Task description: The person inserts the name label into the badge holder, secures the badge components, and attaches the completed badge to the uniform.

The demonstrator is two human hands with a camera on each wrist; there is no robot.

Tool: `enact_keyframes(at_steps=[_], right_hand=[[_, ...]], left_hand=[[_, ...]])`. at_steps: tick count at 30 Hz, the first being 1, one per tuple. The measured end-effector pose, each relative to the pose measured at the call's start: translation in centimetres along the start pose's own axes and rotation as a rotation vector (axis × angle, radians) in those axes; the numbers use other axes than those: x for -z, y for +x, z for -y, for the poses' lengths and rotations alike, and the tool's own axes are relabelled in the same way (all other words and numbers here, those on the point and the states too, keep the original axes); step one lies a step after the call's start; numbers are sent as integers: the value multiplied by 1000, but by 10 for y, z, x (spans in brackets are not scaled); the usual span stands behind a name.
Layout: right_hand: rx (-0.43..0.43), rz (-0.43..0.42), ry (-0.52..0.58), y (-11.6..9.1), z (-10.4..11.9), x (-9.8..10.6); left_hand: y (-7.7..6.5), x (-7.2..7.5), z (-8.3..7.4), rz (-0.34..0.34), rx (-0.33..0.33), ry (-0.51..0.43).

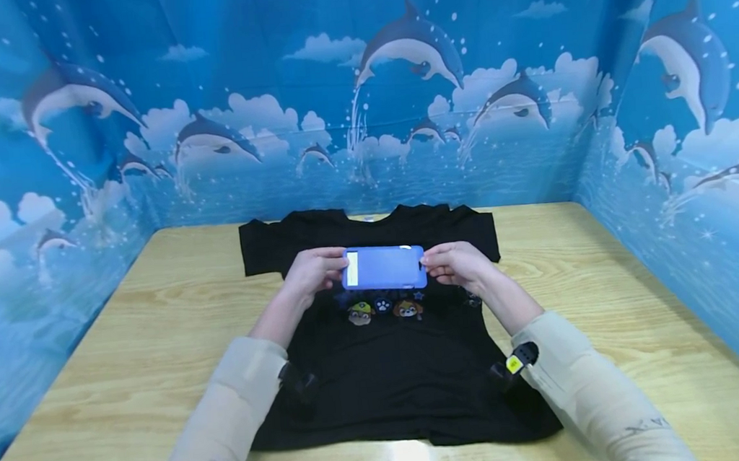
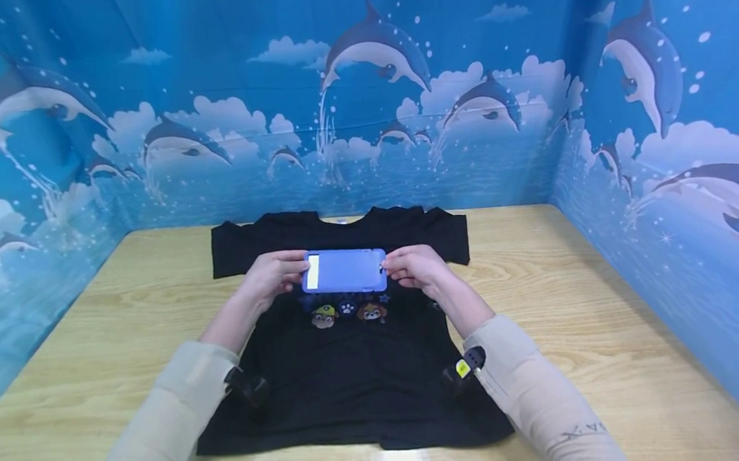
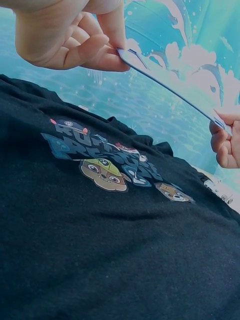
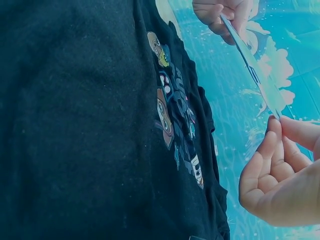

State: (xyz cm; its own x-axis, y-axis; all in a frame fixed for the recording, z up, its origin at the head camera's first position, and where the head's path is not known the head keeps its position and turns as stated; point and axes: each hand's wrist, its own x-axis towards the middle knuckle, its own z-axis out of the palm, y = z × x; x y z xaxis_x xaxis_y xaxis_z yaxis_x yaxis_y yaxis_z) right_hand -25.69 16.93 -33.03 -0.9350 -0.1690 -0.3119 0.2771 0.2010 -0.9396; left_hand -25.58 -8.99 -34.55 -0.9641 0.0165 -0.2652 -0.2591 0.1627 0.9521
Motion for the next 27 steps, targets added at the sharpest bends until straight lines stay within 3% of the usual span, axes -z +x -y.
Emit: enact_keyframes(at_steps=[18, 27], right_hand=[[15, 82, 54, -1, 2, 1], [22, 66, 39, 0, 2, 1]], left_hand=[[-2, 2, 0, 2, -14, 7], [-3, 2, -2, 1, -21, 11]])
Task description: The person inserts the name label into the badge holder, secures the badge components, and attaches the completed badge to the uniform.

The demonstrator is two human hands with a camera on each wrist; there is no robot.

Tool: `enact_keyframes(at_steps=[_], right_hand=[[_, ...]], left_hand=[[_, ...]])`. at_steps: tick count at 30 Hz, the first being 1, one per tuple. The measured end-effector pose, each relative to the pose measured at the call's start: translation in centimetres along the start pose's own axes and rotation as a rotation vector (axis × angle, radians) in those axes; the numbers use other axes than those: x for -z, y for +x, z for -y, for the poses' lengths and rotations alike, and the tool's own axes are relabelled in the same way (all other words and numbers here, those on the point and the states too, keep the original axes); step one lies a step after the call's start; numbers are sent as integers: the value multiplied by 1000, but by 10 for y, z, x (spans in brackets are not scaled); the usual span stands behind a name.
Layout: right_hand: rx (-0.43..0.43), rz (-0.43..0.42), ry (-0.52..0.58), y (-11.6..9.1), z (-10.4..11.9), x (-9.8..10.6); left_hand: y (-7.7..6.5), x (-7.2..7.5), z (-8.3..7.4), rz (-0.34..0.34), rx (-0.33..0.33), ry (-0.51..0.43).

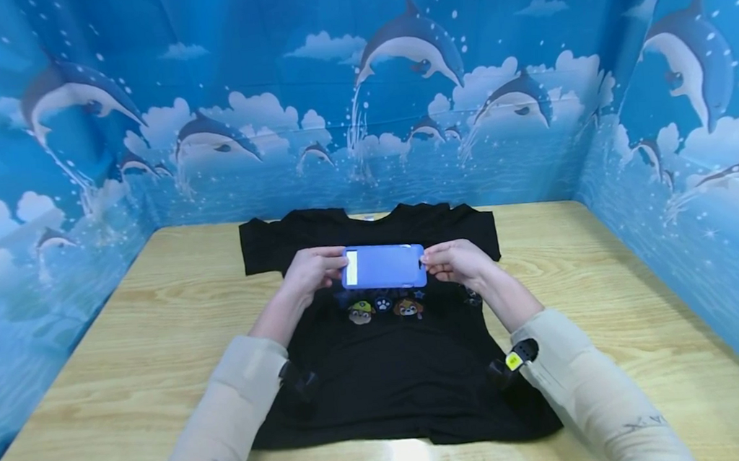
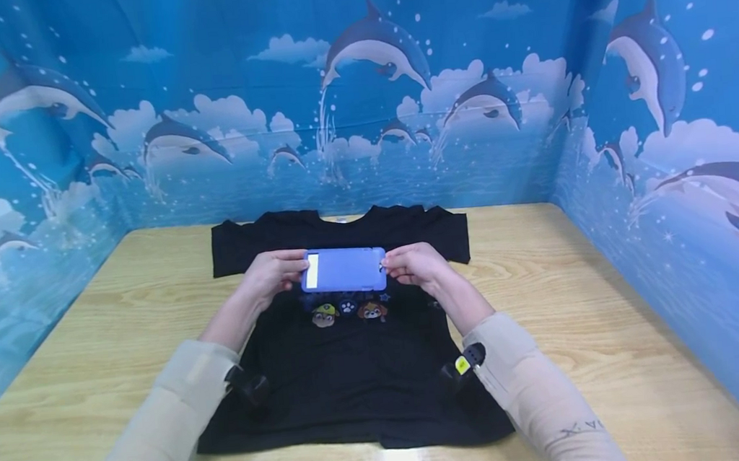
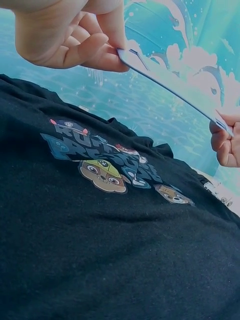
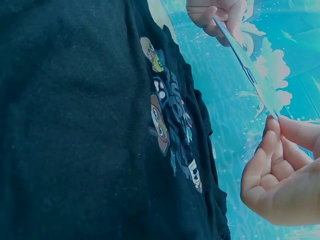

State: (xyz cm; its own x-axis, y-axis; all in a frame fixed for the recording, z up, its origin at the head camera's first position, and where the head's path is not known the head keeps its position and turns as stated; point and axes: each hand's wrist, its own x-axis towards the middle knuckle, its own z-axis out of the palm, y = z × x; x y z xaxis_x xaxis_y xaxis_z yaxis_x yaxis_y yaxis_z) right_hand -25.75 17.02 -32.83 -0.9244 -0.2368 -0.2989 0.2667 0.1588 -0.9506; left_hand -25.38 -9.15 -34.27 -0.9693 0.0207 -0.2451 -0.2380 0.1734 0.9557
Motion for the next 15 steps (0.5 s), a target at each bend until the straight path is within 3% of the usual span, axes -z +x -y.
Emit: enact_keyframes(at_steps=[8, 15], right_hand=[[-8, 2, -12, 3, -2, 1], [-13, 73, -19, 0, 2, 3]], left_hand=[[2, 0, 0, -1, -9, 6], [2, 0, 1, -5, -19, 53]])
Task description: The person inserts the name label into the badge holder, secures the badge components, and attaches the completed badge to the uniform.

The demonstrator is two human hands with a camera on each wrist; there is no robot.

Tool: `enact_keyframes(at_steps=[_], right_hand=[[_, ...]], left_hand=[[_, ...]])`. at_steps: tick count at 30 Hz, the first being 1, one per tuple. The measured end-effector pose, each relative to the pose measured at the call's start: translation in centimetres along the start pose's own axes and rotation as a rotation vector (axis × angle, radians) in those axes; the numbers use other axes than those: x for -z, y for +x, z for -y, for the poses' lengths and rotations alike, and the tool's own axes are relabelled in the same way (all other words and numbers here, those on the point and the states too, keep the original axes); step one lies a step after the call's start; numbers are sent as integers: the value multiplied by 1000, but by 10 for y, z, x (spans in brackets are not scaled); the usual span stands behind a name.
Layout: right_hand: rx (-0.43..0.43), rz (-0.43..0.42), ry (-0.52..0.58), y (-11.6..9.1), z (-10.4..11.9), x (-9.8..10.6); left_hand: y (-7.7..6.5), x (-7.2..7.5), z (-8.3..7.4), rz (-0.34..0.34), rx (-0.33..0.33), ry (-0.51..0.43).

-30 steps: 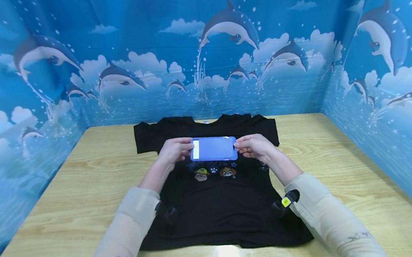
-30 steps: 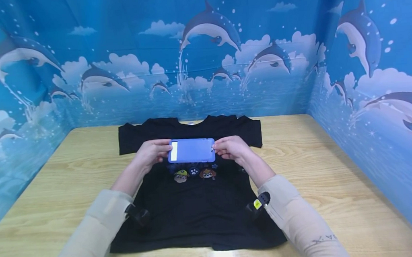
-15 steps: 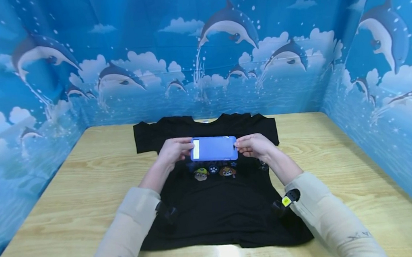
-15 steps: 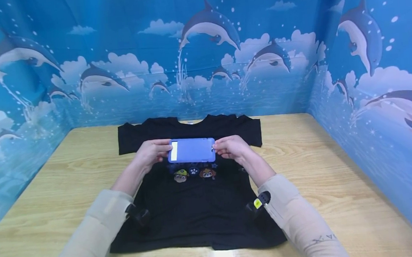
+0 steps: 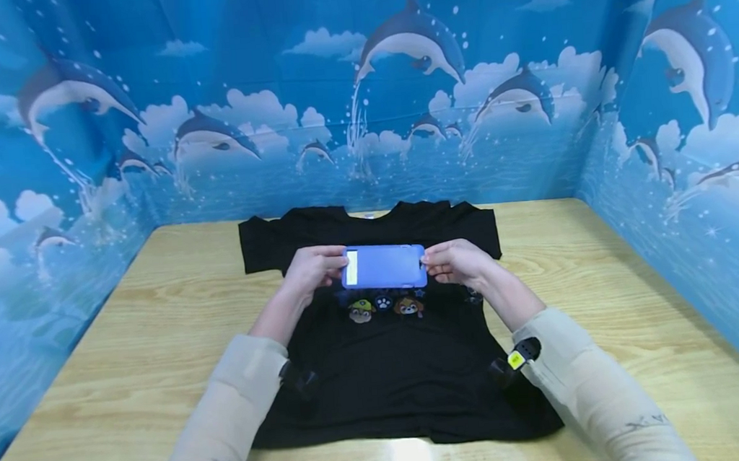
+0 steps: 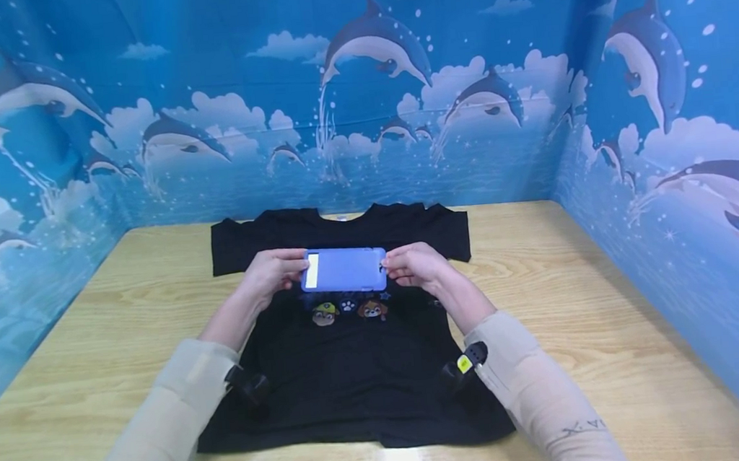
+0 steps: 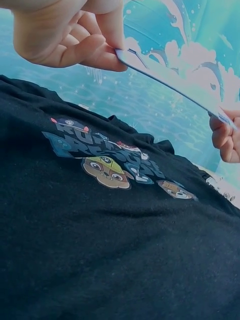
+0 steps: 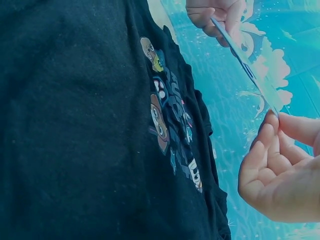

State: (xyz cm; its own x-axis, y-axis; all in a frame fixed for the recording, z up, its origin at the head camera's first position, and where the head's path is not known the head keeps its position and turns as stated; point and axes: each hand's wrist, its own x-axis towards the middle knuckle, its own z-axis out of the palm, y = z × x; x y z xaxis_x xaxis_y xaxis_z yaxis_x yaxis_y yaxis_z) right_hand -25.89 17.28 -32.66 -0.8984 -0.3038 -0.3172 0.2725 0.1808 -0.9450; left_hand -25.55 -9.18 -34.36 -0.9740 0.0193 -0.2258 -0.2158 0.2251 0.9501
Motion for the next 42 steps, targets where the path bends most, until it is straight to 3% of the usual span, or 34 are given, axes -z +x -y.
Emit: enact_keyframes(at_steps=[13, 24, 42], right_hand=[[16, 50, -13, -5, 3, 3], [8, 23, -26, -2, 3, 2], [-14, -5, -9, -2, 3, 4]], left_hand=[[-2, -5, 0, -33, -11, 71], [-1, -7, 1, -53, -9, 67], [1, -6, -1, -4, -3, 57]])
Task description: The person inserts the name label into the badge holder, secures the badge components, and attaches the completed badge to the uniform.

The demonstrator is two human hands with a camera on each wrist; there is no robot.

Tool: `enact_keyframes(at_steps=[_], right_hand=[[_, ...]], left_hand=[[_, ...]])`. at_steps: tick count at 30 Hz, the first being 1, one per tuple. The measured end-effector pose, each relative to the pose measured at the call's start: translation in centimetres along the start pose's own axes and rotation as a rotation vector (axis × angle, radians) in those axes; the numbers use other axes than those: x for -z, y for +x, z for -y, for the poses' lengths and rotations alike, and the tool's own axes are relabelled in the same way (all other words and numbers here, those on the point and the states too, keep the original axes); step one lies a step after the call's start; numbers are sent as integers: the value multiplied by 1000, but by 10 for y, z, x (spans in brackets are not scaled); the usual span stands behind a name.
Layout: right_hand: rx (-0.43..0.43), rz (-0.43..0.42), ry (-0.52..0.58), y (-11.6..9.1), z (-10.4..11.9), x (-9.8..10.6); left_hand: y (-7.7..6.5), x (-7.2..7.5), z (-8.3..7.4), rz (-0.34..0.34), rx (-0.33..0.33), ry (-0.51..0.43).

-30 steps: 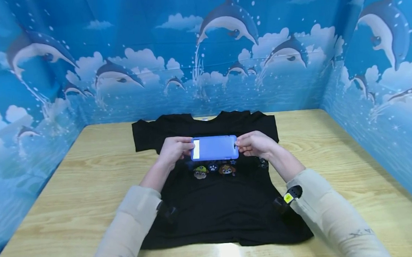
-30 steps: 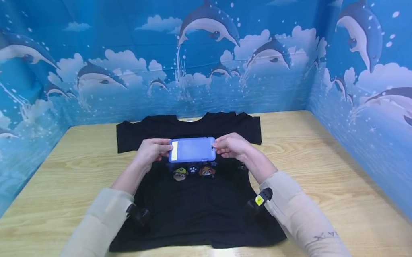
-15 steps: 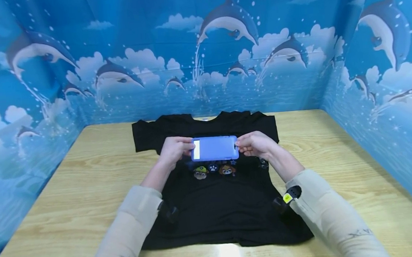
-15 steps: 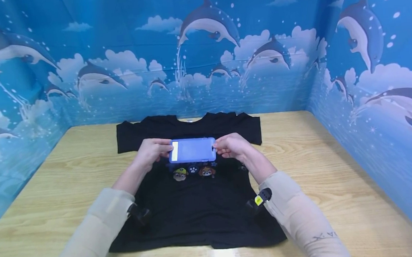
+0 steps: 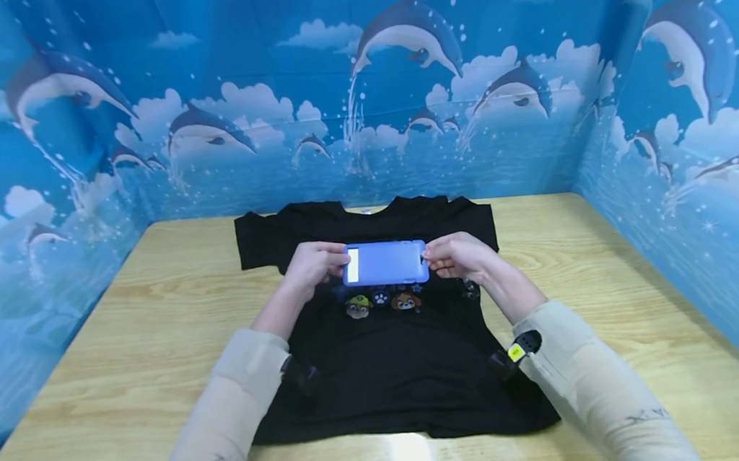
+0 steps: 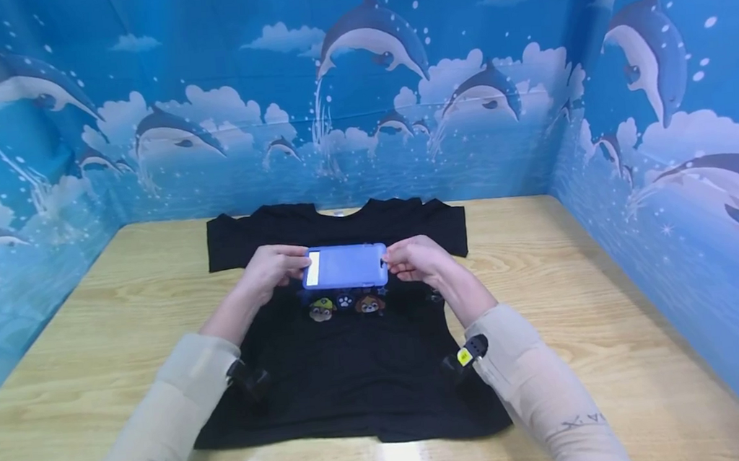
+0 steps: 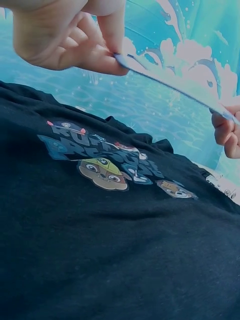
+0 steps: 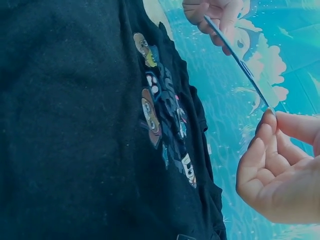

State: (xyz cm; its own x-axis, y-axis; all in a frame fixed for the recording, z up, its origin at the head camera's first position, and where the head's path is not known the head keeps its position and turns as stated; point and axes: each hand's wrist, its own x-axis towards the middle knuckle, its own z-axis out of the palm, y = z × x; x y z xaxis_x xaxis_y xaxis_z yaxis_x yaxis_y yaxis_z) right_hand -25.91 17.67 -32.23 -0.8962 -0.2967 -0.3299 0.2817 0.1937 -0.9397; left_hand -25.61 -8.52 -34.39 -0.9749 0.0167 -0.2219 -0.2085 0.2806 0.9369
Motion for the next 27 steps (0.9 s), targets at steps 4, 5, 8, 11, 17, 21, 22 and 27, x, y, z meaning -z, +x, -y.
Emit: enact_keyframes(at_steps=[4, 5, 8, 11, 17, 21, 22, 27], right_hand=[[-10, 13, 11, 0, 1, 0], [-10, 15, 11, -1, 1, 0], [-7, 21, 18, -1, 1, 1], [1, 25, 24, -1, 1, 3], [9, -15, -13, -1, 1, 1], [12, -70, -79, 0, 1, -2], [10, -83, -90, 0, 1, -2], [0, -128, -96, 2, 1, -5]], left_hand=[[-2, 3, 1, 41, 0, 14], [-2, 4, 1, 53, 2, 12], [-4, 5, 0, 83, -2, 5], [-5, 6, -1, 105, -6, -16], [-6, 4, -2, 93, -15, -36], [-6, 1, -2, 71, -14, -15], [-6, 1, -2, 69, -13, -9], [-4, 0, -3, 52, -30, 7]])
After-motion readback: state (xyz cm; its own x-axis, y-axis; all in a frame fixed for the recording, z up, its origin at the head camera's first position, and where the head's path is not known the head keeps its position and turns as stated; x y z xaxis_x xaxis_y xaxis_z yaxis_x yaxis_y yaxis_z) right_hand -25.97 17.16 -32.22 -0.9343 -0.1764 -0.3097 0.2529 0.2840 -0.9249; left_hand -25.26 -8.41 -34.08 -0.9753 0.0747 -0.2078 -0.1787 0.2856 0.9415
